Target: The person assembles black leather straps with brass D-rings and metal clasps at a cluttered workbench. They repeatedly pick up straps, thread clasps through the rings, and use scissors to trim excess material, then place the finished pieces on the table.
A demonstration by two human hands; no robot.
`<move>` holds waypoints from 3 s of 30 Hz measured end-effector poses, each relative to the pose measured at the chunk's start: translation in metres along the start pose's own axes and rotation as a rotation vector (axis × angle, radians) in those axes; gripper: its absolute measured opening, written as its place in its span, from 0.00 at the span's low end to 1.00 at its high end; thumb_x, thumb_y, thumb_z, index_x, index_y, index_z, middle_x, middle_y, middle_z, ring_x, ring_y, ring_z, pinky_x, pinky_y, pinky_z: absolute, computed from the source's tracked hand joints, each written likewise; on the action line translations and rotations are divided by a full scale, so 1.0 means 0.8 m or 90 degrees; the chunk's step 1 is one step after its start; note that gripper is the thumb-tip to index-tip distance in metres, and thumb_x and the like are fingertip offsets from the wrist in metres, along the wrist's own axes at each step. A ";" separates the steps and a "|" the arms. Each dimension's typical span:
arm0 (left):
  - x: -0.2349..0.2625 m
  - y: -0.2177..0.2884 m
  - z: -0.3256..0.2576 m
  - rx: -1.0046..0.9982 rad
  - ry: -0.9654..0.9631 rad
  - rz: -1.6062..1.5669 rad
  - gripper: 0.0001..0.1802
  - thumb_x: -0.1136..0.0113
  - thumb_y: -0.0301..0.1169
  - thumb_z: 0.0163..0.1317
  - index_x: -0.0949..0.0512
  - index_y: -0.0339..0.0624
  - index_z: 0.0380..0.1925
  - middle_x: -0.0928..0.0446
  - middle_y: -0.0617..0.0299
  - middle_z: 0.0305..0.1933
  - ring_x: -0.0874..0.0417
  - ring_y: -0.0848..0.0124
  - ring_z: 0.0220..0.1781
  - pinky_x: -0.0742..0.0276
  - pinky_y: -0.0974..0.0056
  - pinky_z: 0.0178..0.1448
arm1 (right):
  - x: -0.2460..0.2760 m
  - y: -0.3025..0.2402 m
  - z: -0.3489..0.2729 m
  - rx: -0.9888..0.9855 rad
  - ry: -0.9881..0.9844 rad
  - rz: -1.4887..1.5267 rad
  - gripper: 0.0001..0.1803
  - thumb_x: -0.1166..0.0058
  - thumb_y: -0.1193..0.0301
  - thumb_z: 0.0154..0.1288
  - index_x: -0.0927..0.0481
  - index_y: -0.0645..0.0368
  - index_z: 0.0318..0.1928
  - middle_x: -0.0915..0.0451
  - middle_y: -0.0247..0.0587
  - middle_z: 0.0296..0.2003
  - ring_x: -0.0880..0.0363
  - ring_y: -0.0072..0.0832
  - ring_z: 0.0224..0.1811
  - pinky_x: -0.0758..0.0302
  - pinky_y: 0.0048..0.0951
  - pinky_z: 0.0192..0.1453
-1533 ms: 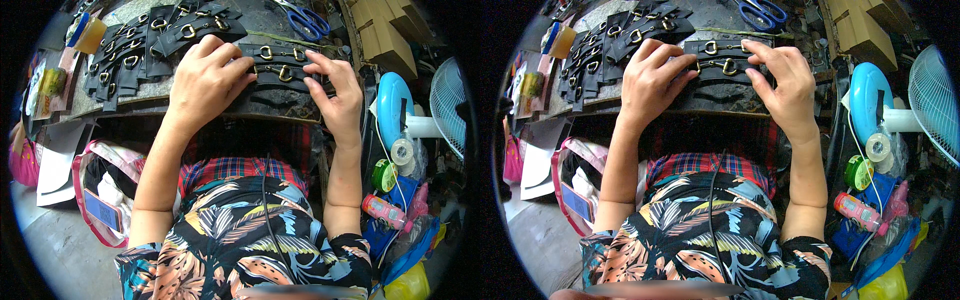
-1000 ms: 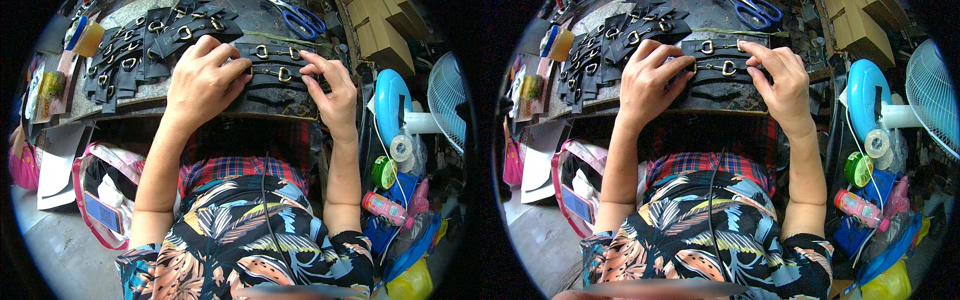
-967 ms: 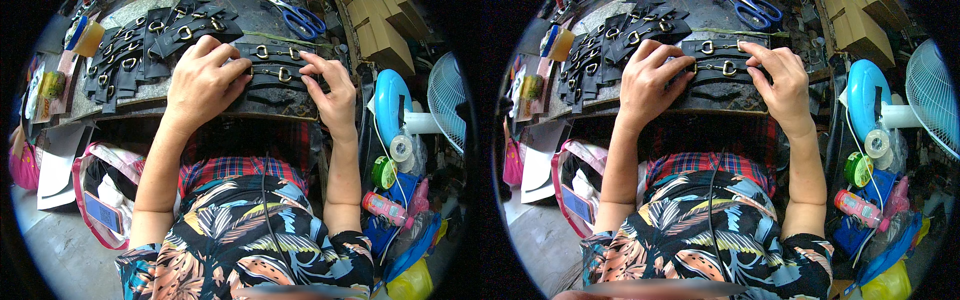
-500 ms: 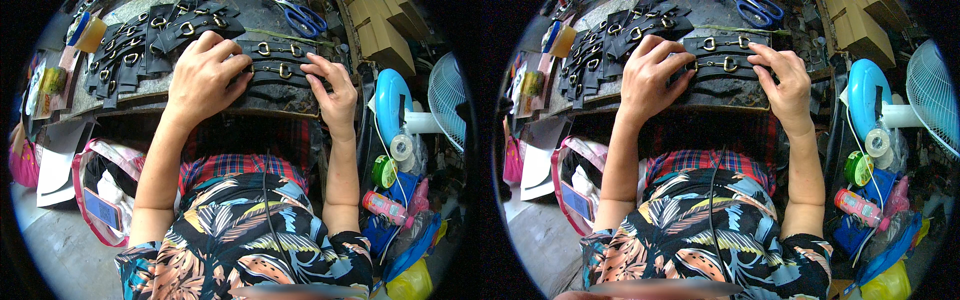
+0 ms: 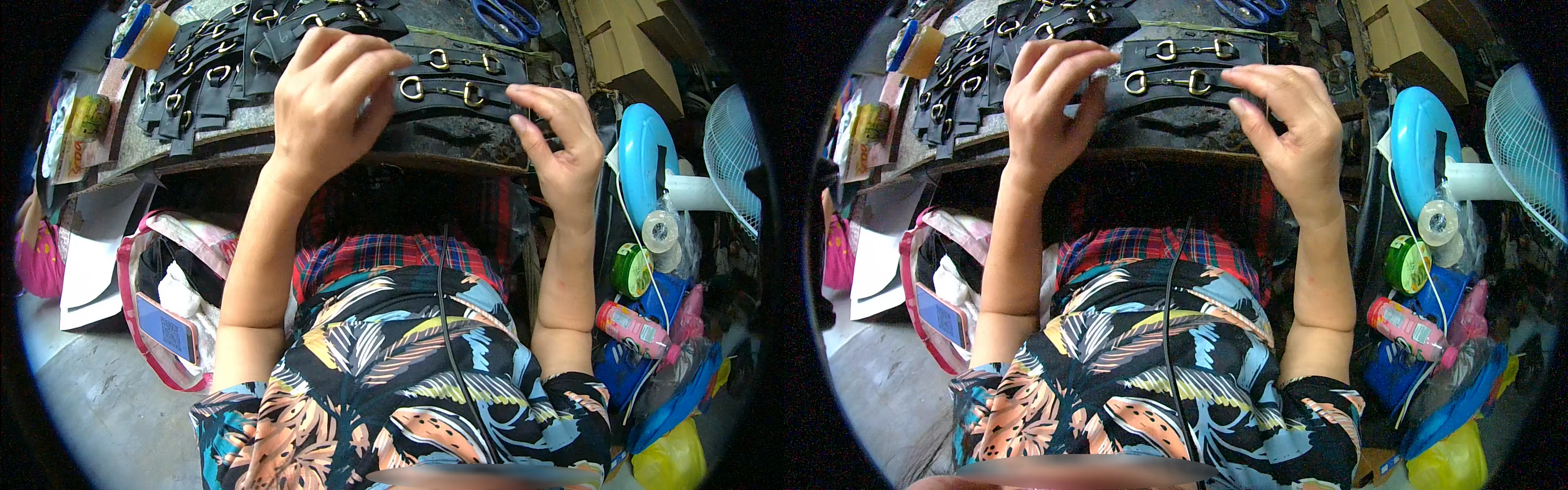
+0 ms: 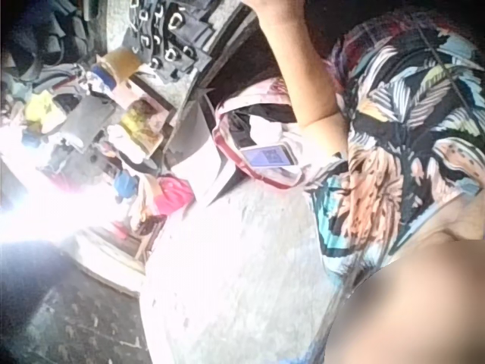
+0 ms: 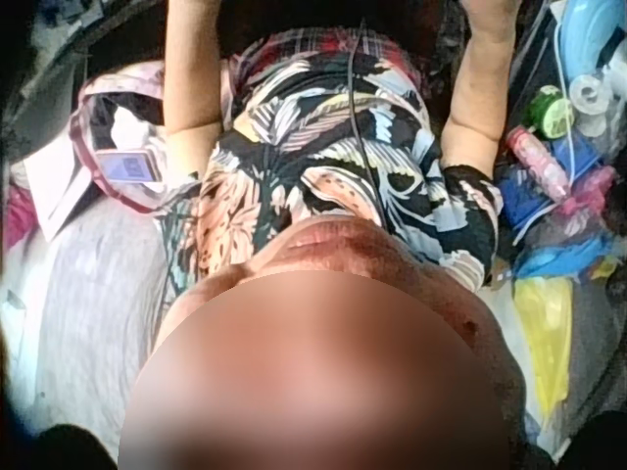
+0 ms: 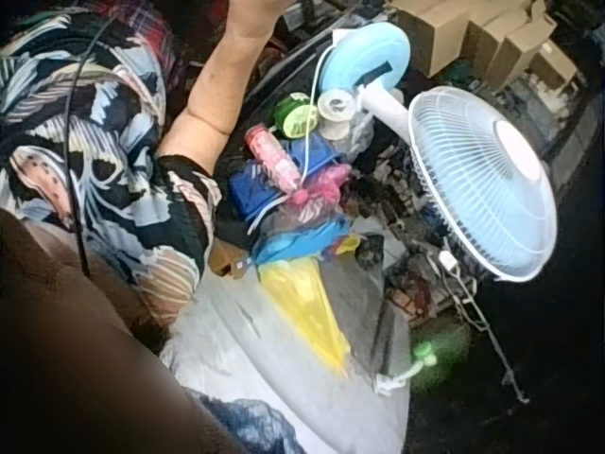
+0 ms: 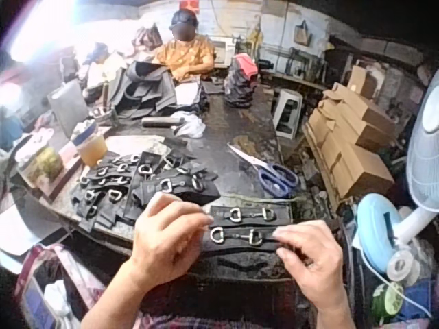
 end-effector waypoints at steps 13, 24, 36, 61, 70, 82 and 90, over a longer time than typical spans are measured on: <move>-0.008 0.060 -0.032 0.091 -0.093 0.037 0.16 0.25 0.29 0.49 0.13 0.49 0.41 0.18 0.67 0.43 0.21 0.61 0.43 0.21 0.60 0.47 | -0.016 -0.027 -0.023 0.033 -0.043 -0.184 0.18 0.28 0.73 0.53 0.11 0.51 0.47 0.16 0.36 0.50 0.22 0.42 0.55 0.24 0.42 0.60; 0.016 0.081 -0.048 -0.041 0.151 0.075 0.20 0.31 0.33 0.43 0.10 0.55 0.42 0.19 0.72 0.40 0.25 0.72 0.37 0.25 0.65 0.45 | -0.001 -0.039 -0.025 0.007 0.006 0.006 0.15 0.32 0.75 0.58 0.11 0.57 0.47 0.13 0.40 0.46 0.19 0.40 0.50 0.23 0.39 0.57; 0.009 0.086 -0.047 -0.048 0.133 0.035 0.19 0.32 0.33 0.46 0.12 0.51 0.42 0.15 0.69 0.39 0.22 0.71 0.35 0.24 0.65 0.43 | 0.006 -0.072 -0.040 -0.342 -0.051 0.675 0.18 0.47 0.67 0.79 0.18 0.68 0.58 0.15 0.40 0.41 0.16 0.24 0.41 0.21 0.27 0.53; -0.018 0.042 -0.037 0.078 0.056 -0.008 0.21 0.32 0.19 0.50 0.18 0.41 0.46 0.18 0.56 0.46 0.18 0.56 0.43 0.19 0.57 0.47 | 0.230 0.003 -0.129 -0.097 0.583 0.768 0.08 0.37 0.77 0.69 0.22 0.59 0.46 0.33 0.32 0.31 0.36 0.24 0.33 0.37 0.29 0.40; -0.021 0.045 -0.031 0.065 0.029 -0.001 0.23 0.32 0.20 0.46 0.19 0.41 0.46 0.18 0.58 0.45 0.18 0.59 0.42 0.18 0.59 0.47 | 0.152 0.023 -0.078 -0.306 0.530 0.330 0.09 0.39 0.83 0.67 0.21 0.64 0.46 0.21 0.37 0.35 0.26 0.24 0.33 0.28 0.24 0.36; -0.020 0.044 -0.034 0.048 0.001 0.031 0.21 0.32 0.23 0.49 0.19 0.38 0.46 0.18 0.58 0.43 0.17 0.60 0.40 0.17 0.61 0.44 | -0.069 0.060 0.134 -0.043 -0.180 0.082 0.11 0.42 0.71 0.75 0.14 0.63 0.50 0.13 0.45 0.36 0.13 0.30 0.37 0.19 0.31 0.45; -0.025 0.043 -0.035 0.036 0.004 0.049 0.20 0.32 0.25 0.48 0.19 0.37 0.45 0.20 0.57 0.42 0.17 0.63 0.39 0.17 0.63 0.43 | -0.079 0.077 0.148 -0.083 -0.208 -0.044 0.23 0.40 0.76 0.65 0.21 0.53 0.62 0.18 0.44 0.28 0.16 0.34 0.31 0.20 0.36 0.41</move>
Point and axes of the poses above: each hand's wrist, its own z-axis towards the middle knuckle, its own x-axis out of the back of the hand, y = z × x, the point moved 1 cm from there along z, towards the middle knuckle
